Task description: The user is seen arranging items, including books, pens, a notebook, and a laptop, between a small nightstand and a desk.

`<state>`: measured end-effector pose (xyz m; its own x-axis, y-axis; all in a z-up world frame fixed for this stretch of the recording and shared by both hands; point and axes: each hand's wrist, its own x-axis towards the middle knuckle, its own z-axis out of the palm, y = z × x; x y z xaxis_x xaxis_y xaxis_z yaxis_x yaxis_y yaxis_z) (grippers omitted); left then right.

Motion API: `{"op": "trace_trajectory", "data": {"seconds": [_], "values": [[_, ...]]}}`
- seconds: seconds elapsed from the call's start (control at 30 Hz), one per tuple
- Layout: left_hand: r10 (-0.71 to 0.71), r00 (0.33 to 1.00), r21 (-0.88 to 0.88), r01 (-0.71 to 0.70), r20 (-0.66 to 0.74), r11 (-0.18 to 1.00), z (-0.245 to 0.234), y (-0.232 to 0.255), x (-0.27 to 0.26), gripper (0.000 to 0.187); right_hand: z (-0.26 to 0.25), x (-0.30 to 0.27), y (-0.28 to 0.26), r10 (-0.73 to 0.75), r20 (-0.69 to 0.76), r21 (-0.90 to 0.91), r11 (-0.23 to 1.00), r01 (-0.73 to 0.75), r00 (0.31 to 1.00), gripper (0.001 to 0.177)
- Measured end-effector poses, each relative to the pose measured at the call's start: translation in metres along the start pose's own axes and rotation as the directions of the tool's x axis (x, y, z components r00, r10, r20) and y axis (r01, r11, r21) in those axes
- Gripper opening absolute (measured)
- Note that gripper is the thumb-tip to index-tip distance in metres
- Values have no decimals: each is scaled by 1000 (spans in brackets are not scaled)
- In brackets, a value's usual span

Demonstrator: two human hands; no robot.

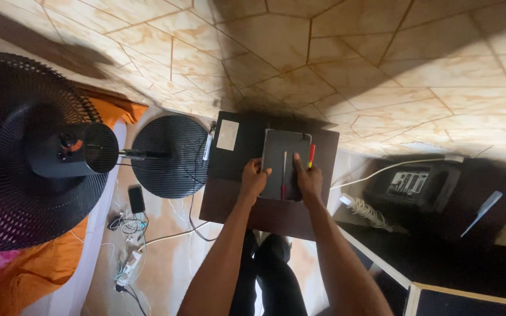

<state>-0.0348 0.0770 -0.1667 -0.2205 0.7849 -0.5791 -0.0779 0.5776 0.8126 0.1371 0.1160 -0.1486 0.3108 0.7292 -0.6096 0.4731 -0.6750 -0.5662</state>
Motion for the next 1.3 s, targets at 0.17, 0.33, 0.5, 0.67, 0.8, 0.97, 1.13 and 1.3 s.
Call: {"op": "trace_trajectory", "data": {"seconds": [0.17,0.33,0.5,0.67,0.8,0.97,1.13,1.3], "values": [[-85,995,-87,80,-59,993,-3,-3,-14,44,4,-11,14,-23,7,-20,1000,23,1000,83],[-68,985,-112,51,-157,992,-12,-3,-32,39,-11,-68,-27,-133,-32,-7,991,133,991,75],[-8,950,-307,-93,-311,947,-44,16,-68,30,-2,-107,-50,-177,57,8,984,177,983,67],[-19,925,-51,-1,-380,999,-92,-8,-74,42,30,-127,-70,-230,149,-235,936,260,962,67],[100,860,33,-96,-501,995,-122,-8,-85,49,49,-161,-86,-213,198,-147,959,244,957,68],[-43,909,126,104,-415,986,-148,14,-104,43,68,-145,-52,-174,168,-72,979,188,970,67],[247,827,220,-154,-505,963,-132,-24,-93,43,44,-169,-45,-207,112,59,978,201,972,59],[117,961,275,-46,-249,960,-112,21,-129,30,23,-141,9,-210,-57,121,969,215,976,52]]}}
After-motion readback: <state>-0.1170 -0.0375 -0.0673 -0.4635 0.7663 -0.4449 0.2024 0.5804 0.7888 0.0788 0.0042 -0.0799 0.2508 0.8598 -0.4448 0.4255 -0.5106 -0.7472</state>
